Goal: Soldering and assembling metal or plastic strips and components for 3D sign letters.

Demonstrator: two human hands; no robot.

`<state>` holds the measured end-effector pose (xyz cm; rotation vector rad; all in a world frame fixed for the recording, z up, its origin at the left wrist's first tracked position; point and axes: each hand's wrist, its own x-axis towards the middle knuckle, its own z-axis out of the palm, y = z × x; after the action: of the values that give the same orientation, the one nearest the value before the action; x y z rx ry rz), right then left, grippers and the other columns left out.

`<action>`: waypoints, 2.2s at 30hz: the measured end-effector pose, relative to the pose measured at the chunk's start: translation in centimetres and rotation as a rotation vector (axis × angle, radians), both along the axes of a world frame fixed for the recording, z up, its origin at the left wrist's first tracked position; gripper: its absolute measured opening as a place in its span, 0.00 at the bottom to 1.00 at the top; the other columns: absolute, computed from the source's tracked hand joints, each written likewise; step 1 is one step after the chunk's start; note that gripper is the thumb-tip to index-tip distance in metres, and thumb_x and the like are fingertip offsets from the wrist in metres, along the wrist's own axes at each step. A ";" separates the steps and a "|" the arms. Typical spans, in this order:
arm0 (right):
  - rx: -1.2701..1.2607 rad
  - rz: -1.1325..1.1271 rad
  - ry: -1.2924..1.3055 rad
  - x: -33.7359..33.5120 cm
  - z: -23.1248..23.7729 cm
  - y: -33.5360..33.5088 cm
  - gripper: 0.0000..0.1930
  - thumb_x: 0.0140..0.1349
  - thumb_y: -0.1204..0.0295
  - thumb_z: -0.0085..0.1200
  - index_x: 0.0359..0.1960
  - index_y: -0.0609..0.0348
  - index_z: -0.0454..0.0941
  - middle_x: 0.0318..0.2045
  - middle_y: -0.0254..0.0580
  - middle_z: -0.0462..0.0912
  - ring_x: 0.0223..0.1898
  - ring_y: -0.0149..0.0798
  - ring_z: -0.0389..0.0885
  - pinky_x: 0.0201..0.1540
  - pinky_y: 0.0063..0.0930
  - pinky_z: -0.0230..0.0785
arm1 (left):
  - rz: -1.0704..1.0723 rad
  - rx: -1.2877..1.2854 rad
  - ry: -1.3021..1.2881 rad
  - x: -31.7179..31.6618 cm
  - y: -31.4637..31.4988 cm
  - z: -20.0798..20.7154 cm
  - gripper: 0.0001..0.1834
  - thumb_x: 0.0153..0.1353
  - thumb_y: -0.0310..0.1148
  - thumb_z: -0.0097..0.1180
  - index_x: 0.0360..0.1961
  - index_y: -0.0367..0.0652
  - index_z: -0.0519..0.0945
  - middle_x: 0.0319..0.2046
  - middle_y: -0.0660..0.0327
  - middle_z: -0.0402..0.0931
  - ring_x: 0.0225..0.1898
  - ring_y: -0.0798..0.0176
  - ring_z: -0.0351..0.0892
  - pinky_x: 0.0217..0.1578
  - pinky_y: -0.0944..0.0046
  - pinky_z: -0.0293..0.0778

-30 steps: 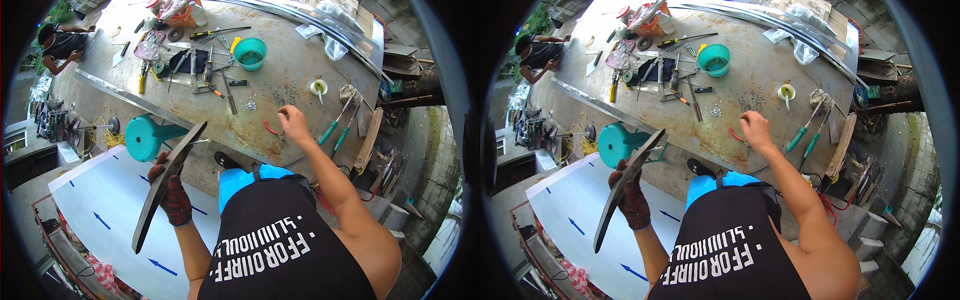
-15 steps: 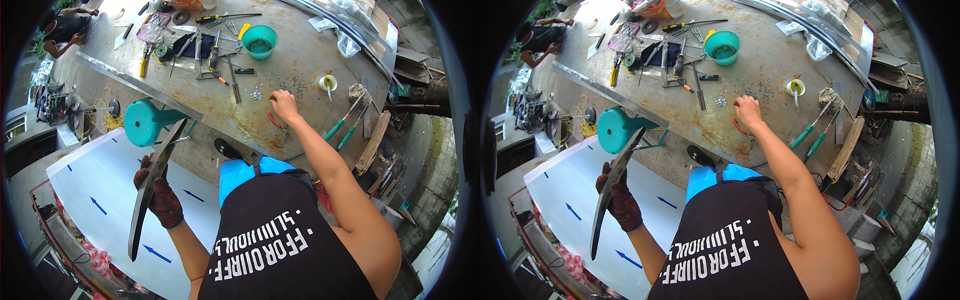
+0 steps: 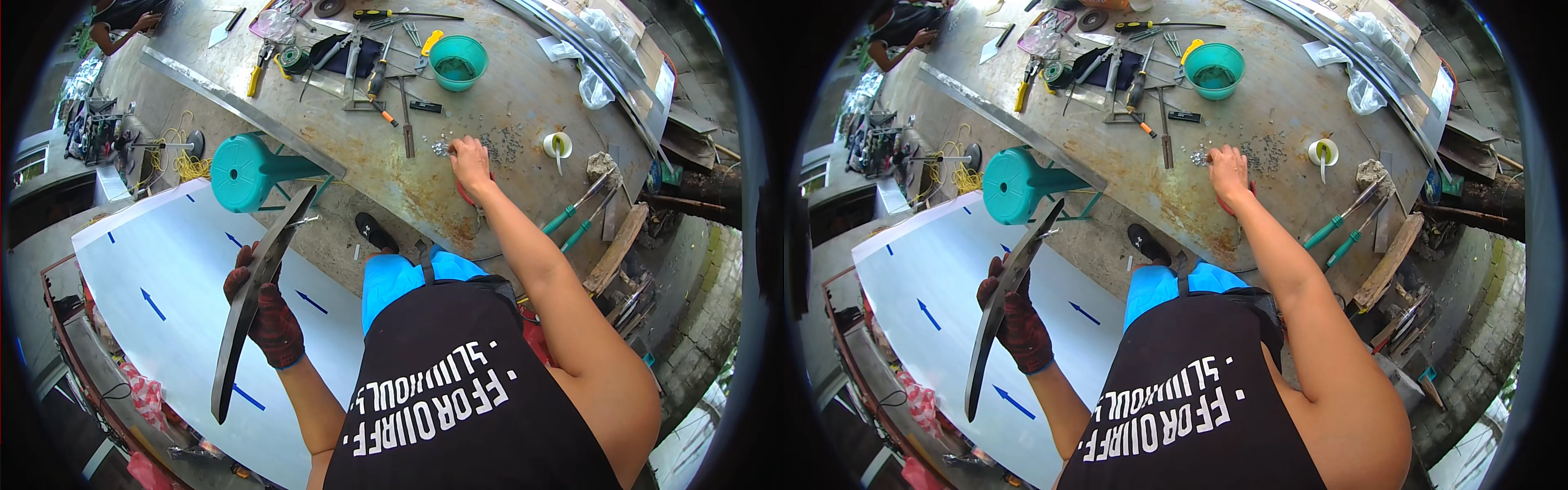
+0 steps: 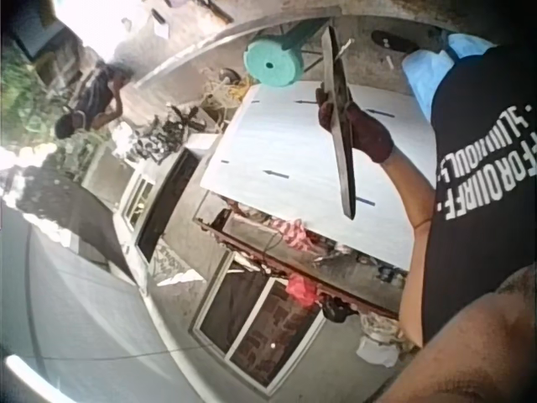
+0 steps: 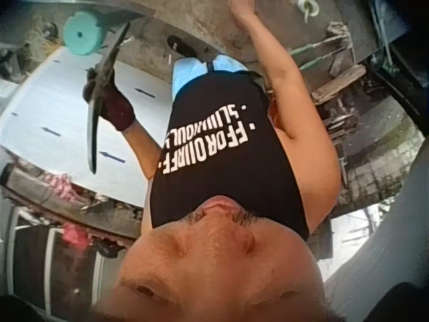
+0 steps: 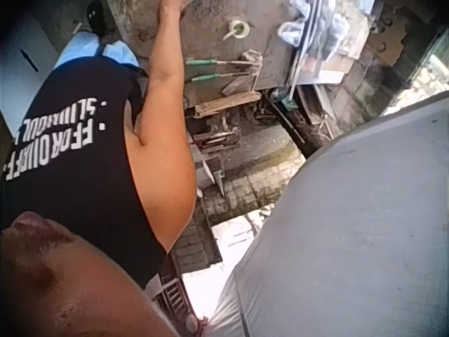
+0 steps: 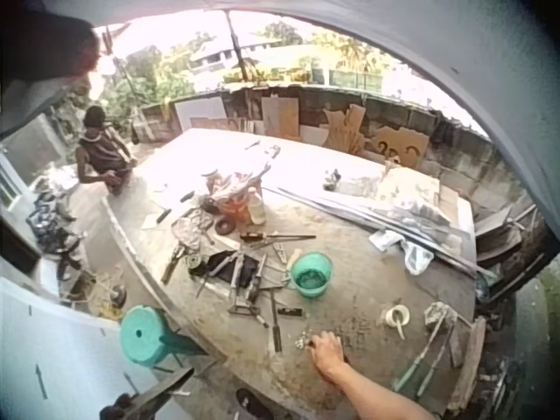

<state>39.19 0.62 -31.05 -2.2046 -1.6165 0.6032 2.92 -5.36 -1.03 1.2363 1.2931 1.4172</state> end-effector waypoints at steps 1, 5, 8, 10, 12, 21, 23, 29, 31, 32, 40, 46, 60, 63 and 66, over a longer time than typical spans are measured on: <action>-0.011 0.009 -0.003 0.0 0.0 -0.1 0.10 0.56 0.70 0.69 0.40 0.50 0.86 0.43 0.43 0.82 0.53 0.47 0.78 0.56 0.44 0.68 | -0.001 0.003 0.000 0.0 0.0 0.0 0.30 0.61 0.41 0.73 0.60 0.51 0.71 0.68 0.46 0.65 0.70 0.41 0.66 0.70 0.38 0.67; -0.024 0.021 -0.009 -0.4 0.3 -0.3 0.10 0.56 0.70 0.69 0.40 0.51 0.86 0.43 0.43 0.82 0.53 0.47 0.78 0.56 0.44 0.68 | 0.003 0.004 -0.006 0.1 -0.1 0.2 0.30 0.61 0.40 0.73 0.60 0.51 0.71 0.68 0.46 0.65 0.70 0.42 0.66 0.69 0.39 0.68; -0.029 -0.009 0.002 -0.5 0.1 -0.2 0.08 0.57 0.69 0.69 0.38 0.51 0.86 0.43 0.43 0.82 0.52 0.47 0.78 0.55 0.44 0.68 | 0.001 -0.003 -0.006 0.1 -0.1 0.3 0.30 0.61 0.41 0.74 0.60 0.50 0.71 0.67 0.45 0.65 0.70 0.42 0.67 0.68 0.40 0.70; -0.030 -0.012 -0.004 -0.5 -0.2 -0.1 0.07 0.57 0.69 0.68 0.37 0.51 0.86 0.43 0.43 0.82 0.52 0.47 0.78 0.55 0.44 0.68 | 0.008 -0.003 -0.009 0.2 0.0 0.5 0.31 0.60 0.41 0.74 0.60 0.50 0.71 0.67 0.45 0.66 0.69 0.42 0.67 0.67 0.40 0.71; -0.033 -0.017 -0.011 -0.4 -0.6 -0.1 0.07 0.58 0.68 0.68 0.37 0.51 0.86 0.43 0.43 0.82 0.52 0.47 0.78 0.54 0.44 0.68 | 0.013 -0.008 -0.013 0.4 0.1 0.4 0.31 0.59 0.41 0.75 0.59 0.50 0.71 0.67 0.45 0.66 0.69 0.42 0.68 0.68 0.40 0.71; 0.126 -0.103 0.126 1.4 0.4 -0.1 0.08 0.62 0.69 0.61 0.39 0.58 0.83 0.39 0.49 0.86 0.44 0.52 0.83 0.49 0.46 0.73 | 0.033 0.012 -0.051 0.4 0.9 0.0 0.31 0.57 0.41 0.77 0.56 0.49 0.72 0.65 0.46 0.68 0.68 0.44 0.69 0.67 0.43 0.71; 0.117 -0.242 0.365 1.5 1.9 -0.5 0.09 0.62 0.70 0.61 0.40 0.61 0.82 0.33 0.49 0.87 0.35 0.50 0.85 0.43 0.41 0.77 | 0.036 0.031 -0.058 0.2 1.0 -0.3 0.31 0.56 0.41 0.77 0.56 0.49 0.72 0.65 0.46 0.69 0.68 0.44 0.69 0.68 0.44 0.71; 0.254 -0.206 0.577 1.5 10.8 0.0 0.09 0.61 0.74 0.62 0.42 0.62 0.84 0.29 0.41 0.85 0.29 0.32 0.79 0.36 0.29 0.74 | -0.031 0.132 0.031 1.4 2.1 -0.1 0.29 0.57 0.36 0.76 0.54 0.47 0.72 0.63 0.45 0.73 0.66 0.49 0.71 0.69 0.49 0.64; 0.366 -0.186 0.646 0.6 15.7 0.1 0.08 0.61 0.75 0.62 0.41 0.61 0.84 0.29 0.39 0.84 0.28 0.32 0.78 0.35 0.30 0.73 | -0.097 0.179 0.015 2.1 2.9 0.4 0.28 0.56 0.34 0.77 0.53 0.46 0.73 0.63 0.46 0.74 0.65 0.50 0.72 0.67 0.50 0.66; 0.347 -0.151 0.660 -0.2 18.9 0.1 0.07 0.61 0.76 0.62 0.41 0.61 0.84 0.30 0.39 0.84 0.28 0.32 0.78 0.35 0.29 0.72 | -0.117 0.192 0.010 2.3 3.0 0.6 0.28 0.55 0.33 0.78 0.52 0.46 0.73 0.62 0.46 0.74 0.65 0.50 0.73 0.67 0.51 0.67; 0.723 0.335 0.389 -7.9 32.3 -0.7 0.08 0.57 0.78 0.67 0.38 0.56 0.85 0.36 0.36 0.83 0.39 0.40 0.78 0.45 0.34 0.66 | -0.137 0.213 -0.158 3.5 3.4 0.9 0.30 0.51 0.32 0.80 0.52 0.45 0.74 0.61 0.47 0.75 0.63 0.51 0.75 0.66 0.51 0.71; 0.809 0.365 0.259 -10.9 34.0 -1.0 0.09 0.53 0.76 0.71 0.35 0.53 0.85 0.39 0.35 0.82 0.45 0.41 0.76 0.47 0.37 0.60 | -0.137 0.284 -0.136 4.6 2.9 1.8 0.31 0.51 0.31 0.81 0.52 0.46 0.74 0.61 0.48 0.74 0.64 0.52 0.74 0.66 0.51 0.71; 0.840 0.330 0.235 -12.2 36.0 -0.8 0.08 0.52 0.71 0.74 0.34 0.49 0.88 0.40 0.31 0.82 0.47 0.40 0.74 0.51 0.39 0.57 | -0.187 0.281 -0.147 5.0 1.6 3.9 0.29 0.52 0.24 0.78 0.52 0.48 0.74 0.64 0.51 0.71 0.65 0.53 0.72 0.66 0.53 0.71; 0.833 0.316 0.271 -12.3 36.1 -1.0 0.09 0.52 0.70 0.74 0.34 0.49 0.87 0.40 0.32 0.82 0.47 0.40 0.74 0.51 0.38 0.57 | -0.178 0.307 -0.168 5.1 1.8 3.9 0.29 0.51 0.25 0.78 0.51 0.48 0.74 0.64 0.50 0.71 0.65 0.52 0.72 0.66 0.54 0.71; 0.845 0.314 0.252 -12.3 36.4 -1.1 0.10 0.51 0.72 0.74 0.34 0.51 0.87 0.39 0.33 0.81 0.45 0.40 0.74 0.50 0.37 0.59 | -0.180 0.269 -0.152 5.5 1.5 4.2 0.28 0.56 0.37 0.77 0.51 0.49 0.72 0.63 0.48 0.72 0.66 0.51 0.70 0.69 0.49 0.65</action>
<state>26.84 -0.44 5.39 -1.2336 -1.6675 0.1874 8.44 -3.84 3.19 1.3544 0.8861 1.5560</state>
